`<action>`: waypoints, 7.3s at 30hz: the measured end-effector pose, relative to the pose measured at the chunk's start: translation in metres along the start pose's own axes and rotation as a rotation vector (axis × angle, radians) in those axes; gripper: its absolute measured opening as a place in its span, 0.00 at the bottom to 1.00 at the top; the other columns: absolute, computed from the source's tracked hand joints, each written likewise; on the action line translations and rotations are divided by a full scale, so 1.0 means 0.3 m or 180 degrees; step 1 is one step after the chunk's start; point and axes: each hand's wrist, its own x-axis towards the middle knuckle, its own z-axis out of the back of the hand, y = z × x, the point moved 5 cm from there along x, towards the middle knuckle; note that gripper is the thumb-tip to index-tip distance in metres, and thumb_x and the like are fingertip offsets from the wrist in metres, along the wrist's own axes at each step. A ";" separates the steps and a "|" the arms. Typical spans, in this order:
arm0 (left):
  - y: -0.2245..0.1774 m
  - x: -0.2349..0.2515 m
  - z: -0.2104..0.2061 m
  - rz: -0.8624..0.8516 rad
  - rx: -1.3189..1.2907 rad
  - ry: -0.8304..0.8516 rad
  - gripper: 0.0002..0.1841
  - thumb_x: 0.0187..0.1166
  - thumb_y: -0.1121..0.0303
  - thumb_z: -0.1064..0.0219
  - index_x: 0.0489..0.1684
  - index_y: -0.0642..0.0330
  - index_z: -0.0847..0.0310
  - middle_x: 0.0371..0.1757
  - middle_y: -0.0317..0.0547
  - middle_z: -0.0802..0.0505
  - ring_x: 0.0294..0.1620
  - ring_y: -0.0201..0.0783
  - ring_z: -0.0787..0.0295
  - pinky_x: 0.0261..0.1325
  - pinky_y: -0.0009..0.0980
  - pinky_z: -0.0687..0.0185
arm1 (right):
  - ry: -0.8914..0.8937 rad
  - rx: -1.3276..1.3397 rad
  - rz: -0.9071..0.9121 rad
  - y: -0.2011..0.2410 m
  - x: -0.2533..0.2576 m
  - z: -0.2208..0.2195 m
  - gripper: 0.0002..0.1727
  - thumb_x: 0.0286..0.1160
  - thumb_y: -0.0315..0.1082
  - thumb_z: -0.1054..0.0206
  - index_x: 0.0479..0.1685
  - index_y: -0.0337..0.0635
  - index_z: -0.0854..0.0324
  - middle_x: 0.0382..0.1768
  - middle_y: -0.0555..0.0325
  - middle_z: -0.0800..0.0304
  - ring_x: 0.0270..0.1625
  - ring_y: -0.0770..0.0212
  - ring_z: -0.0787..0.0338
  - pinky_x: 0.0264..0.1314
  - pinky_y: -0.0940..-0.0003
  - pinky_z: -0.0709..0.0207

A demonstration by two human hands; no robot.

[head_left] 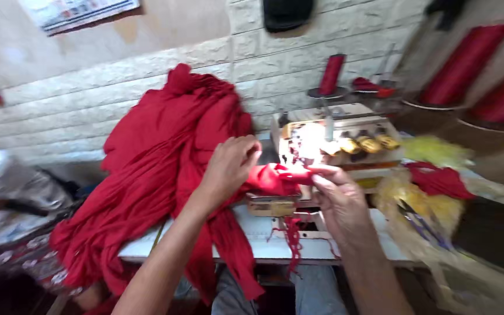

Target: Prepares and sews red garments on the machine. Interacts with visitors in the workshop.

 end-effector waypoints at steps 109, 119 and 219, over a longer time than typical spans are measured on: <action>-0.099 0.056 -0.036 0.0009 -0.0391 0.2101 0.10 0.75 0.75 0.28 0.46 0.76 0.15 0.45 0.59 0.10 0.47 0.45 0.14 0.57 0.40 0.22 | 0.0899 -0.3029 0.0465 0.057 0.004 -0.167 0.13 0.79 0.43 0.33 0.46 0.48 0.07 0.34 0.61 0.16 0.30 0.68 0.25 0.38 0.65 0.28; -0.017 0.054 -0.072 -0.0714 -0.0631 0.1782 0.14 0.77 0.60 0.29 0.36 0.65 0.12 0.38 0.46 0.12 0.47 0.38 0.17 0.54 0.36 0.24 | 0.0731 -0.2444 0.0371 0.037 0.044 -0.133 0.11 0.75 0.46 0.29 0.45 0.53 0.07 0.36 0.70 0.17 0.28 0.78 0.31 0.34 0.76 0.35; -0.074 -0.115 -0.230 -0.1205 0.0176 0.0489 0.15 0.80 0.61 0.33 0.56 0.61 0.13 0.54 0.51 0.07 0.60 0.53 0.12 0.59 0.50 0.20 | 0.0190 -0.2121 0.1304 -0.040 -0.156 -0.026 0.09 0.76 0.34 0.29 0.46 0.41 0.06 0.50 0.59 0.05 0.40 0.79 0.11 0.41 0.85 0.17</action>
